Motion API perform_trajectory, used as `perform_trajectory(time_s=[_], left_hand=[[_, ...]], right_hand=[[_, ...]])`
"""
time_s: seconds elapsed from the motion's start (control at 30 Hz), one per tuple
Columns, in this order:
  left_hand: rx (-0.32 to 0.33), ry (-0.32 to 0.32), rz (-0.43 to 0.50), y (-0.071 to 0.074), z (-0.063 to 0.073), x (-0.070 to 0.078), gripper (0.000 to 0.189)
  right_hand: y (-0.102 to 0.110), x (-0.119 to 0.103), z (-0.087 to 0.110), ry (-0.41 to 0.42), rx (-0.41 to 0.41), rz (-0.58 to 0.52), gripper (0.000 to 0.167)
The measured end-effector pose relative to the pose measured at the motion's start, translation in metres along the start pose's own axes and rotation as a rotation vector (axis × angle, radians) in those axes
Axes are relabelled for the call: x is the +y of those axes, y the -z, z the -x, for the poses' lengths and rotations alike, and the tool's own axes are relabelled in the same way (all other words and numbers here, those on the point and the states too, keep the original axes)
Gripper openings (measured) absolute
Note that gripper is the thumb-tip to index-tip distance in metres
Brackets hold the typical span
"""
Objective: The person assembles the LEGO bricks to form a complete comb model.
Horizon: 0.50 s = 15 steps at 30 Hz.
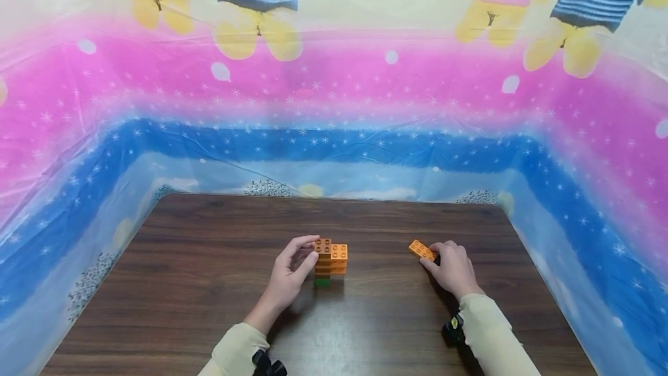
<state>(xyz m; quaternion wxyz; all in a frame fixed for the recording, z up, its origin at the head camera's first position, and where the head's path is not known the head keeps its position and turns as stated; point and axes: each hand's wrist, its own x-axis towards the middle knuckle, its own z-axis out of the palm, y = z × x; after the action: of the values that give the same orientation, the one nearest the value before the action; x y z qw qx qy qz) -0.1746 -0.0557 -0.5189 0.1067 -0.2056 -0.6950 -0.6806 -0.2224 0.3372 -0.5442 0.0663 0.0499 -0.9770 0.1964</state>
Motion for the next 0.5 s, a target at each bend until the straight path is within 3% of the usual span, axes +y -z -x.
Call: perform_trajectory(time_s=[0.5], left_hand=[[0.001, 0.007, 0.003, -0.0003, 0.0004, 0.0008, 0.033]], right_hand=[[-0.0004, -0.0028, 0.0057, 0.013, 0.045, -0.083, 0.043]])
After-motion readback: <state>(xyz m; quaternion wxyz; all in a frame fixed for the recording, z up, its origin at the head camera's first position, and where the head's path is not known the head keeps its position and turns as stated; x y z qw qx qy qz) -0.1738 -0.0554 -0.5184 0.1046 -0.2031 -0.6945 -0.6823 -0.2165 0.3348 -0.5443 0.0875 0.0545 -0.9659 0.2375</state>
